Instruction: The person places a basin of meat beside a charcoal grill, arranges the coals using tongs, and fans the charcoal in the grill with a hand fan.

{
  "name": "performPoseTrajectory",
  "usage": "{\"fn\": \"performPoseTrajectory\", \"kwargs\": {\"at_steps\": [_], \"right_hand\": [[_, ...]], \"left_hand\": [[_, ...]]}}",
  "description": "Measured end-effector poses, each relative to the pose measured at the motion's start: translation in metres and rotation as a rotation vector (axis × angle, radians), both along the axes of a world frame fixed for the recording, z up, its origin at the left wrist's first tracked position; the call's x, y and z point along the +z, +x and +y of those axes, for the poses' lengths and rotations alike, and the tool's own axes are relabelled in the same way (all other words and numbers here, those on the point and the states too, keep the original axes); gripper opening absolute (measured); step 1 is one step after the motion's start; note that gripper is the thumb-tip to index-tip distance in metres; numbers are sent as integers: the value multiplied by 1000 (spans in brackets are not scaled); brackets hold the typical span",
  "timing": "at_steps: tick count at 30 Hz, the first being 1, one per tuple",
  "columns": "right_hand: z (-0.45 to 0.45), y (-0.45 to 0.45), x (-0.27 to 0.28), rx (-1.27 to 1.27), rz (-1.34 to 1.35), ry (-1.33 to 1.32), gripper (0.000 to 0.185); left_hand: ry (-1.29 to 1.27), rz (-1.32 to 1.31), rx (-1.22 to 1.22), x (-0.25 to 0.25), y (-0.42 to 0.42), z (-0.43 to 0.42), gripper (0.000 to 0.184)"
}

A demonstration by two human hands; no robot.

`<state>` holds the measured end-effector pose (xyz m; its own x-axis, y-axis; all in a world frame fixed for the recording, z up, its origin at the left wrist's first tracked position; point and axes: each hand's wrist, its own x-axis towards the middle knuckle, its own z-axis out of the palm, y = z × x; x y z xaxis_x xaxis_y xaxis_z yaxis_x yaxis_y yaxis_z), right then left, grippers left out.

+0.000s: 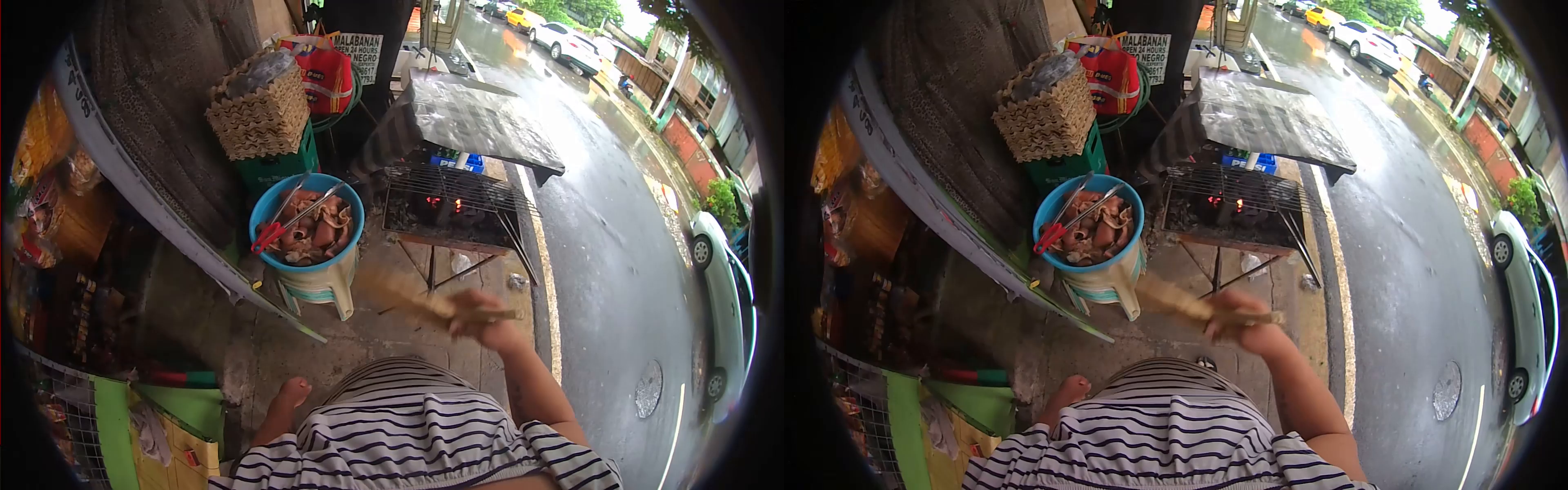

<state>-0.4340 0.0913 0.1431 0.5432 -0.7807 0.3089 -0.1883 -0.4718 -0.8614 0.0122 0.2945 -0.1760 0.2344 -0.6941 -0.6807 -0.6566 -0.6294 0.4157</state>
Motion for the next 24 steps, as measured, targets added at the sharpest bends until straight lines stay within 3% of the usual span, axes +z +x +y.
{"fn": "performPoseTrajectory", "kwargs": {"at_steps": [3, 5, 7, 8, 10, 12, 13, 14, 15, 16, 18, 19, 21, 23, 24], "right_hand": [[-19, -25, -15, -414, 19, 65, 27], [-38, -26, -9, -810, -388, 116, 18], [-36, -28, -26, -823, 49, 71, 18], [-19, -18, -34, -504, 69, 141, 17], [-9, -10, -34, -127, 112, 114, 17], [-3, -17, -22, -23, 147, -59, 18], [-17, -39, -50, -298, -232, 482, 20], [-32, -45, -37, -431, -434, 417, 17], [-37, -40, -30, -742, -379, 115, 14], [-44, -47, -55, -774, 98, -241, 13], [-13, -13, -29, -380, 152, -223, 11], [3, 4, -16, -181, 167, -188, 10], [21, 20, 9, -64, 56, 252, 8], [-28, -32, -52, -359, 32, 141, 12], [-32, -28, -38, -706, -293, 30, 10]], "left_hand": [[68, -51, -60, 9, 2, -3, 25], [60, -37, -37, 20, -7, -4, 25], [-10, -7, 18, 30, -9, -5, 26], [3, 8, 5, 17, -4, -5, 25], [34, 32, -23, -21, 9, 4, 25], [34, -20, -40, 19, -5, -3, 24], [37, -47, -53, 42, -11, -5, 23], [17, -37, -43, 47, -9, -5, 23], [-6, -22, -32, 49, -9, -5, 23], [-33, -3, -15, 48, -11, -7, 23], [71, -19, -30, 40, -12, -9, 24], [127, -35, -38, 37, -10, -7, 24], [38, -47, -78, 37, -7, -6, 24], [-2, -39, -69, 48, -7, -1, 24], [-12, -16, -29, 63, -14, -4, 24]]}}
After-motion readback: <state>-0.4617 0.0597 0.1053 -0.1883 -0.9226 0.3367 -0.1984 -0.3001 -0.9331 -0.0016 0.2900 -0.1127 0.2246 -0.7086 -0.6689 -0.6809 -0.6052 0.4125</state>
